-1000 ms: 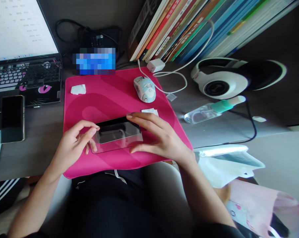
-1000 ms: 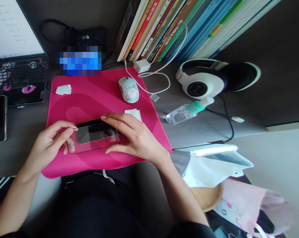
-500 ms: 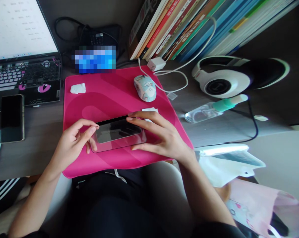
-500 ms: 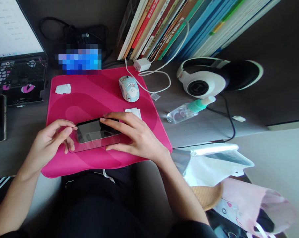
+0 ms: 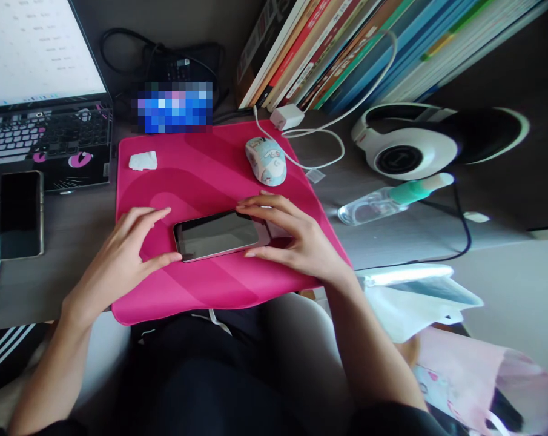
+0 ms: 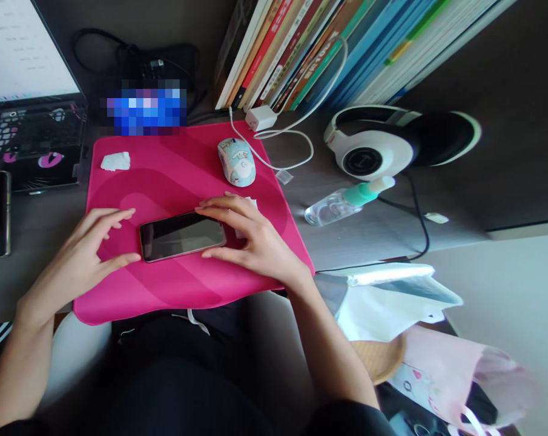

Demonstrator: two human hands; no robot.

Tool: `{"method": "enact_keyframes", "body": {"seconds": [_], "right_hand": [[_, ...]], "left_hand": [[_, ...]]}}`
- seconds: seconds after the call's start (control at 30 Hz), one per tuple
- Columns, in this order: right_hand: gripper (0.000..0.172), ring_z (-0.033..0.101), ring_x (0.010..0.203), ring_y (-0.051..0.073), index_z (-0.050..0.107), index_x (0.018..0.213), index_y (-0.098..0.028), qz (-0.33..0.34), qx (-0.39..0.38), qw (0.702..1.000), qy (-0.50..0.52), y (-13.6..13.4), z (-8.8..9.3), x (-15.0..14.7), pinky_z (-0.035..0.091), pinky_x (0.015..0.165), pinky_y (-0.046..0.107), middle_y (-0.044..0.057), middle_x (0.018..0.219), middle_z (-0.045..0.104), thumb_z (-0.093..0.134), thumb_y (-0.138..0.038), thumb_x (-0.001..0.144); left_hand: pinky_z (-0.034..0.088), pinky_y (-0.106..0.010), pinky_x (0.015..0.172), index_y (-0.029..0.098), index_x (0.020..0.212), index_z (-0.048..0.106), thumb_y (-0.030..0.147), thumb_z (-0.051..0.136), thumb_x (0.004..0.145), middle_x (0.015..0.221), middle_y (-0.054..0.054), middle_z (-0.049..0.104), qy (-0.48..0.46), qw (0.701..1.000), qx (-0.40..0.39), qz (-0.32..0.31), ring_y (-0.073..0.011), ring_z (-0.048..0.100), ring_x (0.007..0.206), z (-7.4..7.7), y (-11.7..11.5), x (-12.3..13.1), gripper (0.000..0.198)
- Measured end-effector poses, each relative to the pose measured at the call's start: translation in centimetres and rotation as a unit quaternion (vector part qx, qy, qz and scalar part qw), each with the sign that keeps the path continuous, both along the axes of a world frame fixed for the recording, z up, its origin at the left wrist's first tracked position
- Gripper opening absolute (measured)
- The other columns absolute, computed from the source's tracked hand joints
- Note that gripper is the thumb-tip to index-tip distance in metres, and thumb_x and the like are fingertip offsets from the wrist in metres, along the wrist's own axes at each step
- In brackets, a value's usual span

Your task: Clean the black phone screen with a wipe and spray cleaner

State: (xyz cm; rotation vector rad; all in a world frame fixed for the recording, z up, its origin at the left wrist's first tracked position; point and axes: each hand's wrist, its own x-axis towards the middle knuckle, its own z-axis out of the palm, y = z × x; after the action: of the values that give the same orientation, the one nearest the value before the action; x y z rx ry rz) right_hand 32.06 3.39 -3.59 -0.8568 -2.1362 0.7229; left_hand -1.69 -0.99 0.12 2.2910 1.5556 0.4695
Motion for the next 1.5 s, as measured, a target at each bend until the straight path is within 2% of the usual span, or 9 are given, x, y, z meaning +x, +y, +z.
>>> {"method": "enact_keyframes", "body": {"seconds": [0.1,0.2,0.3,0.5,0.67,1.13,1.5], "right_hand": [[0.063,0.061,0.141,0.033,0.062,0.152,-0.034,-0.001,-0.006,1.0,-0.008,0.0,0.0,-0.1,0.048,0.123,0.055,0.01,0.148,0.066,0.08,-0.051,0.094],[0.065,0.059,0.144,0.034,0.06,0.154,-0.034,-0.005,-0.012,1.0,-0.018,0.1,-0.1,0.0,0.047,0.124,0.057,0.011,0.151,0.064,0.078,-0.054,0.095],[0.066,0.058,0.145,0.033,0.059,0.154,-0.033,-0.008,-0.011,1.0,-0.024,0.2,-0.2,0.0,0.046,0.125,0.057,0.011,0.152,0.064,0.078,-0.055,0.095],[0.066,0.057,0.147,0.034,0.058,0.155,-0.032,-0.011,-0.024,0.999,-0.04,0.3,-0.3,0.4,0.046,0.125,0.056,0.012,0.155,0.063,0.077,-0.054,0.096],[0.068,0.058,0.146,0.033,0.055,0.158,-0.031,-0.014,-0.024,0.998,-0.064,0.4,-0.6,0.5,0.046,0.125,0.055,0.012,0.156,0.062,0.076,-0.053,0.097],[0.071,0.057,0.145,0.034,0.051,0.161,-0.031,-0.013,-0.021,0.994,-0.104,0.6,-0.9,0.4,0.046,0.124,0.057,0.013,0.157,0.061,0.073,-0.055,0.098],[0.07,0.059,0.143,0.035,0.05,0.161,-0.033,-0.01,-0.003,0.994,-0.107,0.6,-0.9,0.2,0.048,0.122,0.059,0.012,0.155,0.063,0.072,-0.055,0.098]], "left_hand": [[0.044,-0.056,0.122,0.03,0.162,0.041,0.075,0.063,0.094,0.15,-0.012,0.053,0.049,0.998,-0.009,-0.026,-0.0357,0.05,0.144,-0.8,0.0,0.0,0.084],[0.044,-0.059,0.12,0.027,0.16,0.043,0.076,0.064,0.093,0.146,-0.014,0.055,0.085,0.996,0.017,-0.034,-0.0374,0.053,0.136,-1.4,-0.1,0.4,0.086],[0.046,-0.06,0.116,0.023,0.155,0.047,0.074,0.063,0.095,0.14,-0.015,0.056,0.106,0.993,0.045,-0.036,-0.0373,0.056,0.127,-1.6,-0.1,1.0,0.08],[0.048,-0.059,0.111,0.025,0.149,0.049,0.068,0.062,0.098,0.133,-0.013,0.058,0.101,0.993,0.053,-0.036,-0.0348,0.057,0.12,-1.7,0.1,1.2,0.068],[0.047,-0.058,0.112,0.028,0.151,0.047,0.07,0.066,0.095,0.135,-0.013,0.057,0.092,0.994,0.041,-0.038,-0.0355,0.056,0.122,-1.9,0.1,1.0,0.073],[0.048,-0.056,0.11,0.019,0.148,0.051,0.065,0.059,0.101,0.134,-0.015,0.058,0.097,0.992,0.068,-0.049,-0.0354,0.057,0.121,-1.8,0.1,1.2,0.066],[0.047,-0.058,0.113,0.024,0.15,0.049,0.066,0.064,0.098,0.139,-0.015,0.057,0.089,0.994,0.054,-0.037,-0.0364,0.056,0.126,-2.0,0.0,1.2,0.068]]}}
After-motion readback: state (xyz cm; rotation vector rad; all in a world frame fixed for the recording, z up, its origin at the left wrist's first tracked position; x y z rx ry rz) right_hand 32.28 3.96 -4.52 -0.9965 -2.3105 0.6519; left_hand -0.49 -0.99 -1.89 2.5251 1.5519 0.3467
